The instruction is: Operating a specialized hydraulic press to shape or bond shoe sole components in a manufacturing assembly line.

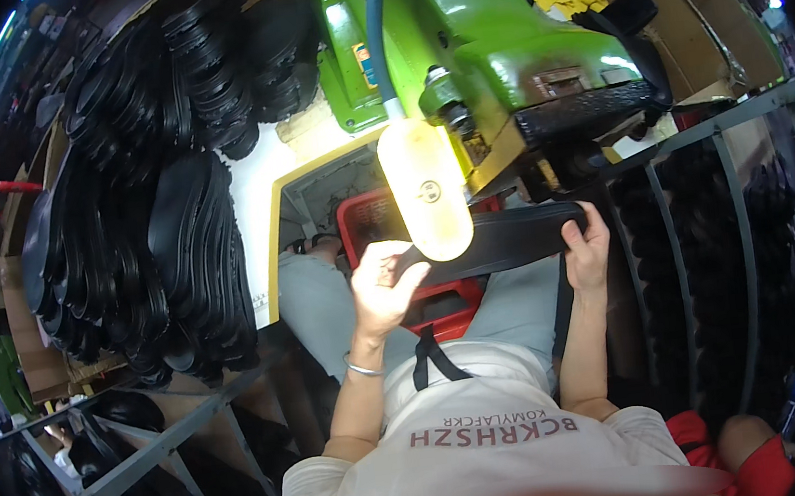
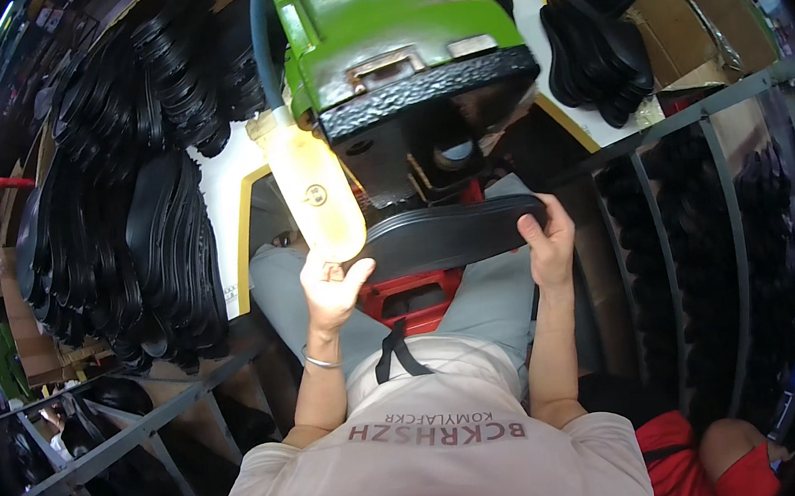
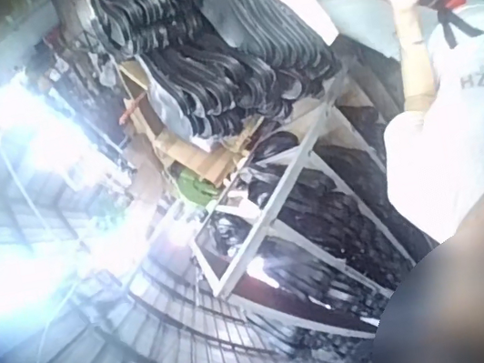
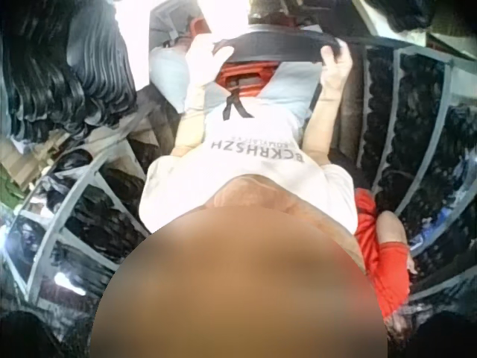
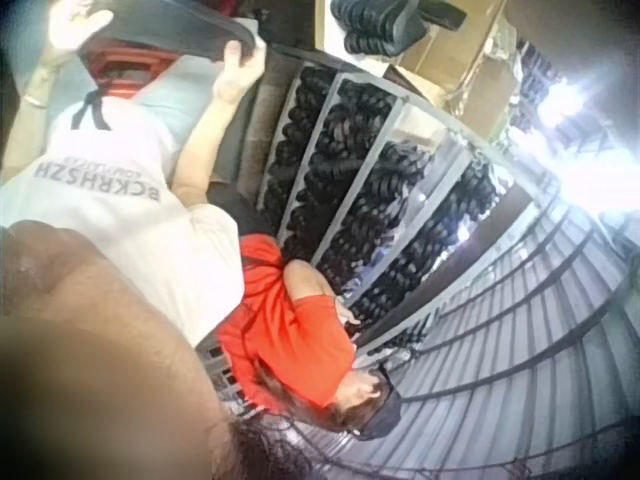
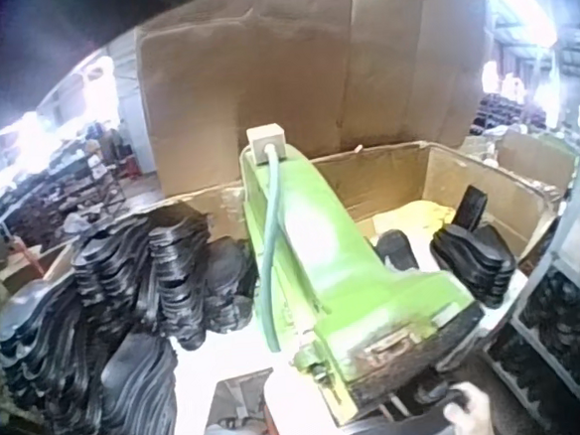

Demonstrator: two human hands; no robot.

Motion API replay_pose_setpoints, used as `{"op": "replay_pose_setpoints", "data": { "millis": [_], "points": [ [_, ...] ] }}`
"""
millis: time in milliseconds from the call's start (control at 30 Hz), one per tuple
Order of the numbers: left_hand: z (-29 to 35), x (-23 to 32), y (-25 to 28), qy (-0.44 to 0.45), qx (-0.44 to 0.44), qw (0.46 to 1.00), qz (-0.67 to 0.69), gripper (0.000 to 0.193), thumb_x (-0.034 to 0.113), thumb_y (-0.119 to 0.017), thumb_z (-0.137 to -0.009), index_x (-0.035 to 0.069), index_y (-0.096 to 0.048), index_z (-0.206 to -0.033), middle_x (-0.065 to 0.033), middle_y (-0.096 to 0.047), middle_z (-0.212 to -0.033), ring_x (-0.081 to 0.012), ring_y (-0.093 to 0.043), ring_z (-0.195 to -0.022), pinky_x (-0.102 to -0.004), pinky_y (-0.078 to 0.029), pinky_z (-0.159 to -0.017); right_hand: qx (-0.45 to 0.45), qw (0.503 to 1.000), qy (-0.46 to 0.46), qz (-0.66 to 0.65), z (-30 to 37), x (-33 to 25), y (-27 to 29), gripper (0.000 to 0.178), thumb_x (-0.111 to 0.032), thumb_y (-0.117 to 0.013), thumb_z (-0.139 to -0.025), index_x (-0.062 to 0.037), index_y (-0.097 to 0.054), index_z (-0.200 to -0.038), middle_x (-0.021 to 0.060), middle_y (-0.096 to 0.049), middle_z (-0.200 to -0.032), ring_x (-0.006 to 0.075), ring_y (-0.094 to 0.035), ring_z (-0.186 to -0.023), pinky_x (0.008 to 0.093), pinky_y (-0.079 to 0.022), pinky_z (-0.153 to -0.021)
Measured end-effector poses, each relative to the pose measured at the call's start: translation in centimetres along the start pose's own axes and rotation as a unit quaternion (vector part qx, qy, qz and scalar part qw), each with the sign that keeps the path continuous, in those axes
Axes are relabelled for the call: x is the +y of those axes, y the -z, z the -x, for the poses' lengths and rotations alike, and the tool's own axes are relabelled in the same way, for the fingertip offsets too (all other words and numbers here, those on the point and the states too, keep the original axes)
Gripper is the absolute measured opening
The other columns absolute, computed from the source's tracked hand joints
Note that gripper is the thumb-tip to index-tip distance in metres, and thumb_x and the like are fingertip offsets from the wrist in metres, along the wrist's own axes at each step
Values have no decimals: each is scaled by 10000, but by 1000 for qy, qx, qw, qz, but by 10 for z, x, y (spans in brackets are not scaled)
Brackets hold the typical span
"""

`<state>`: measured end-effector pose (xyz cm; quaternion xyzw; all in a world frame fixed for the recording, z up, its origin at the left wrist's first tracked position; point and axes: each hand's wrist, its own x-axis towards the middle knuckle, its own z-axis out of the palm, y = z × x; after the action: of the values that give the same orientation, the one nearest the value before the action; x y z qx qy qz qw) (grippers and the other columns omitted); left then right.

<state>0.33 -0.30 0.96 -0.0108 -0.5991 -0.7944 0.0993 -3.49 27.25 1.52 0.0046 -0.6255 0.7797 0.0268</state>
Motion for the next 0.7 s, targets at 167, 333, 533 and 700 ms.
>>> {"op": "replay_pose_setpoints", "data": {
  "millis": [167,333,533,700],
  "points": [
    [-16,1,-20,46,-29,994,-96,258,-88,-694,-734,-48,-616,-976,-110,-638,-975,-156,-600,-886,-241,-485,-773,75,997,25,14,-29,-35,4,169,-111,-629,-853,-14,-564,-976,22,-607,-765,49,-538,-536,153,-369,-389],
    [-11,16,-8,-22,-2,986,-167,260,-34,-724,-731,-9,-560,-931,-55,-628,-822,-88,-584,-697,-213,-483,-652,14,1000,-8,15,-43,-37,-23,132,-80,-649,-816,-11,-579,-904,16,-604,-787,53,-553,-692,190,-447,-628],
    [15,22,47,40,164,985,44,199,-14,-613,-815,-29,-533,-996,-96,-621,-908,-140,-601,-811,-259,-491,-764,-130,991,-6,39,-25,-13,-75,172,-87,-649,-813,0,-577,-942,15,-580,-856,69,-529,-798,219,-436,-718],
    [26,24,37,33,266,948,173,259,-3,-527,-895,-27,-535,-1153,-115,-613,-1081,-219,-601,-982,-338,-475,-905,-311,938,-150,33,3,54,-71,246,-79,-652,-842,-3,-550,-1053,-1,-579,-976,72,-521,-905,237,-434,-815]
  ]
}}
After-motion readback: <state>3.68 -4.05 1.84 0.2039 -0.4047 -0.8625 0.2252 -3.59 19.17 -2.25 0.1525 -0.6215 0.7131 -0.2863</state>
